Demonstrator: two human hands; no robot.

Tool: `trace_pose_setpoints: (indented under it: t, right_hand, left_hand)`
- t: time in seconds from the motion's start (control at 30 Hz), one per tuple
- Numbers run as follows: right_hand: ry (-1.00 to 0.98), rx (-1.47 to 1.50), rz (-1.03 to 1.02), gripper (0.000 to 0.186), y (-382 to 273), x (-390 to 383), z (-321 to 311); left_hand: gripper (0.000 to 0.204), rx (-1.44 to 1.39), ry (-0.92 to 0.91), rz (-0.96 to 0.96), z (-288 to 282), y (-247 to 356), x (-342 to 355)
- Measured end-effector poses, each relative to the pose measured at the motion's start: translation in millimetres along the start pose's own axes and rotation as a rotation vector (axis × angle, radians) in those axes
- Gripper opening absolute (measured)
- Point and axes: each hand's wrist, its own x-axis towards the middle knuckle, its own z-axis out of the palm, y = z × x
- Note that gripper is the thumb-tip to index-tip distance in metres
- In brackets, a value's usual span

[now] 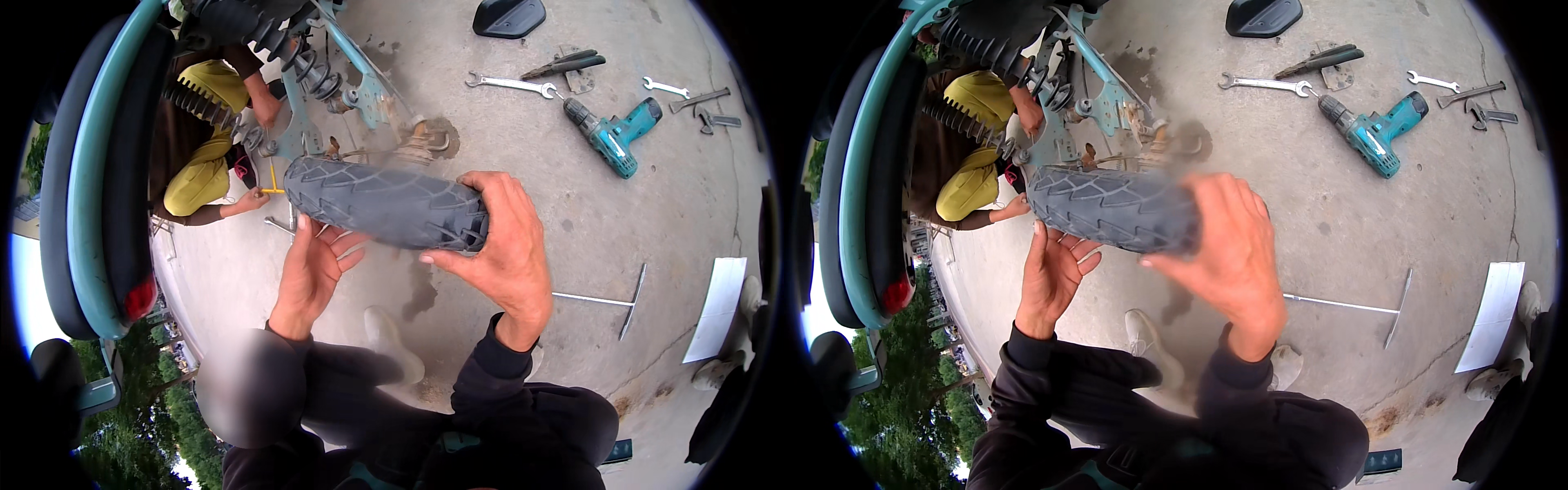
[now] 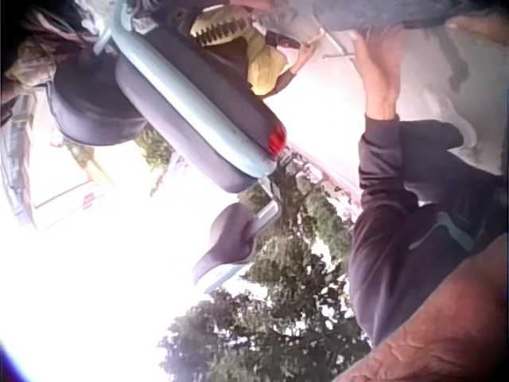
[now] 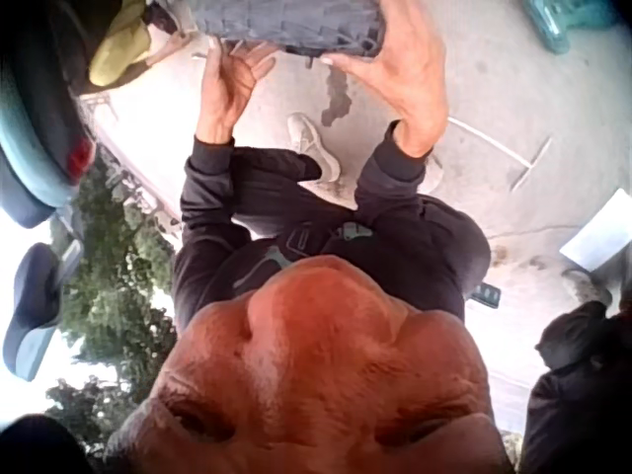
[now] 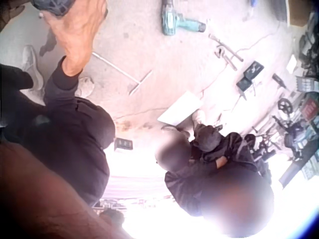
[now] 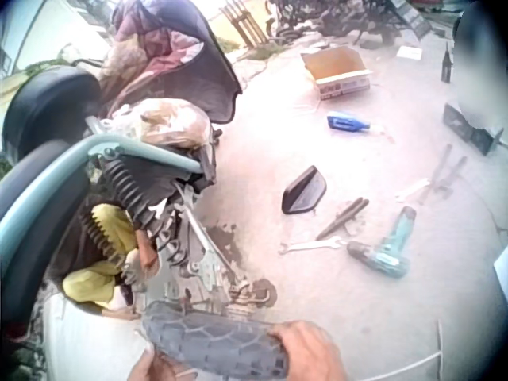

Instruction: The person installs a rear wheel onto a light blue scooter. They place the wheel on the axle, insert a metal washer and a cotter pin, and then use a wrench to tighten the axle nut. The person also adjusts the brake cable and checks the wheel's alignment.

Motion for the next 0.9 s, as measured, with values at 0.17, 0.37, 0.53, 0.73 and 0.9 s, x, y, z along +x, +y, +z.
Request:
trace_pose_setpoints:
  t: [0.17, 0.37, 0.53, 0.73, 0.9]
  right_hand:
    - [-0.030, 0.063, -0.027, 0.075, 10, 12, 2]
    - [-0.125, 0.044, -0.070, 0.080, 14, 10, -4]
    - [-0.067, 0.144, -0.074, 0.071, 22, 4, 2]
    - [-0.047, 0.085, -0.052, 0.073, 12, -2, 3]
    - [0.031, 0.011, -0.071, 0.076, 11, -7, 12]
  left_hand:
    - [0.048, 0.391, -0.030, 0.102, -48, -59, -9]
    - [0.033, 0.920, 0.298, -0.172, -91, -287, -24]
    - [0.041, 1.156, 0.231, -0.015, -48, -331, -35]
    - [0.049, 1.068, 0.238, 0.186, 13, -307, 15]
    - [0.037, 1.240, 0.192, 0.255, 15, -328, 42]
